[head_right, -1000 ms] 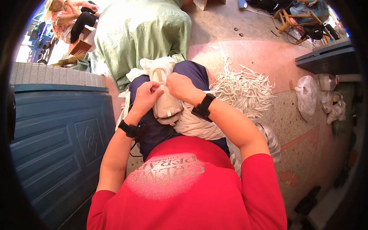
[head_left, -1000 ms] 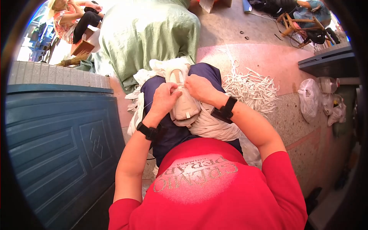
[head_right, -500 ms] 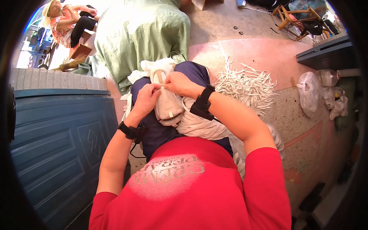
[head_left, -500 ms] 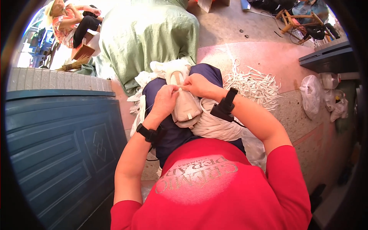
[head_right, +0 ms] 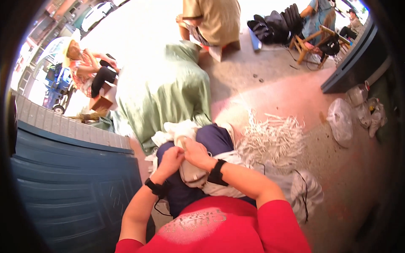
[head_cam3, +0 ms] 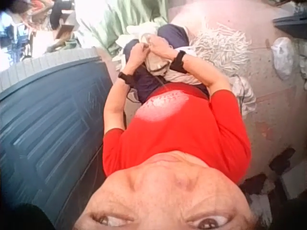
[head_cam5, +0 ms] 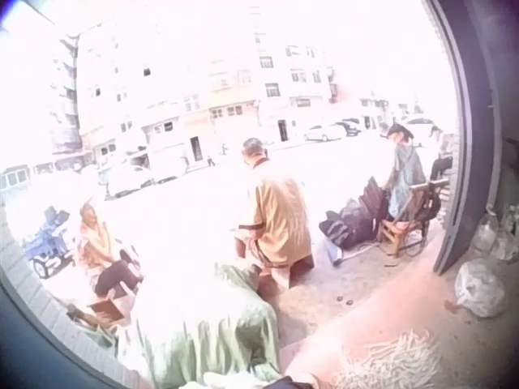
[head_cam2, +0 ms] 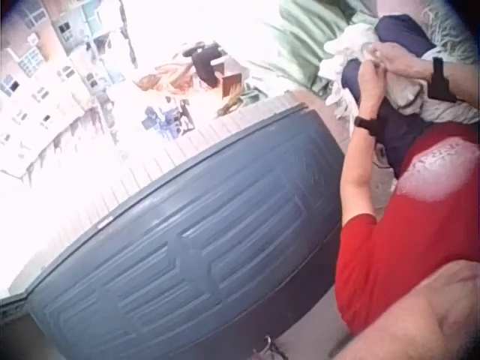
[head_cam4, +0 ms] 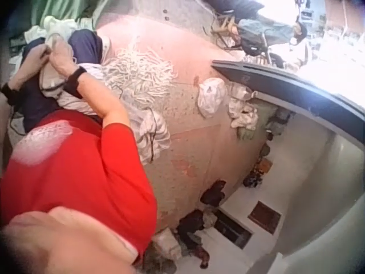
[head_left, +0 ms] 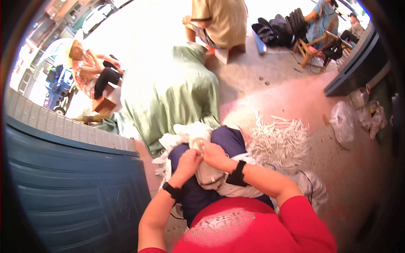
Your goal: Lacing and tying white sneakers while sitting in a workshop.
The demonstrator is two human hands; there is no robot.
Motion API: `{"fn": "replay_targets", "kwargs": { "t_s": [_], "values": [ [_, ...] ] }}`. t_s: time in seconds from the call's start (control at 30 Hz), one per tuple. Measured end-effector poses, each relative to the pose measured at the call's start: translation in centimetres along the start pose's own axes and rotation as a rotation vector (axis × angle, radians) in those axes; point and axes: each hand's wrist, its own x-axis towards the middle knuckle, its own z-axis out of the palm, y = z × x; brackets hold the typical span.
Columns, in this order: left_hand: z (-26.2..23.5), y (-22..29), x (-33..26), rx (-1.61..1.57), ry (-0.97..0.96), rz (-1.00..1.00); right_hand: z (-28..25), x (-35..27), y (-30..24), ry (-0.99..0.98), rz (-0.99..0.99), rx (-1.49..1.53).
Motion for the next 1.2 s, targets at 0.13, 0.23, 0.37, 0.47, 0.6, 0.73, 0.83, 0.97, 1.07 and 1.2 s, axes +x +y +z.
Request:
{"fn": "replay_targets", "kwargs": {
  "t_s": [0.13,0.23,0.37,0.47,0.6,0.73,0.83,0.97,1.07,1.2],
  "values": [
    [-0.8,1.3,1.8,0.068,-0.242,-0.128,-1.4,-0.1,0.8,-0.036,0.031,0.029],
    [-0.8,0.8,1.9,0.182,-0.29,-0.031,-1.5,-0.2,0.7,-0.066,-0.015,0.081],
    [-4.1,0.0,0.4,0.525,-0.023,0.018,-1.9,-1.8,-0.2,-0.037,-0.185,-0.075],
    [-14.1,-3.5,-2.7,0.713,0.411,-0.136,-1.9,-2.7,0.8,0.051,-0.325,-0.43],
    [-29.5,-11.3,-9.7,1.118,0.742,-0.281,-2.9,-4.8,2.1,0.045,-0.302,-0.479],
    [-41.3,-16.1,-7.6,0.326,0.734,-0.245,-3.3,-5.9,2.1,0.029,-0.323,-0.466],
    [-33.6,-11.8,13.6,0.184,0.489,0.078,-1.8,-5.6,1.4,-0.084,-0.38,-0.367],
    [-24.1,-2.8,30.3,0.074,0.237,0.378,-4.3,-8.2,1.7,-0.018,-0.305,-0.205],
    [-18.9,1.7,34.8,-0.018,0.161,0.486,-7.2,-11.2,-0.4,0.048,-0.372,0.28],
    [-14.8,4.7,36.3,-0.121,0.11,0.541,-16.6,-15.1,-3.7,0.021,-0.457,0.619]
  ]
}}
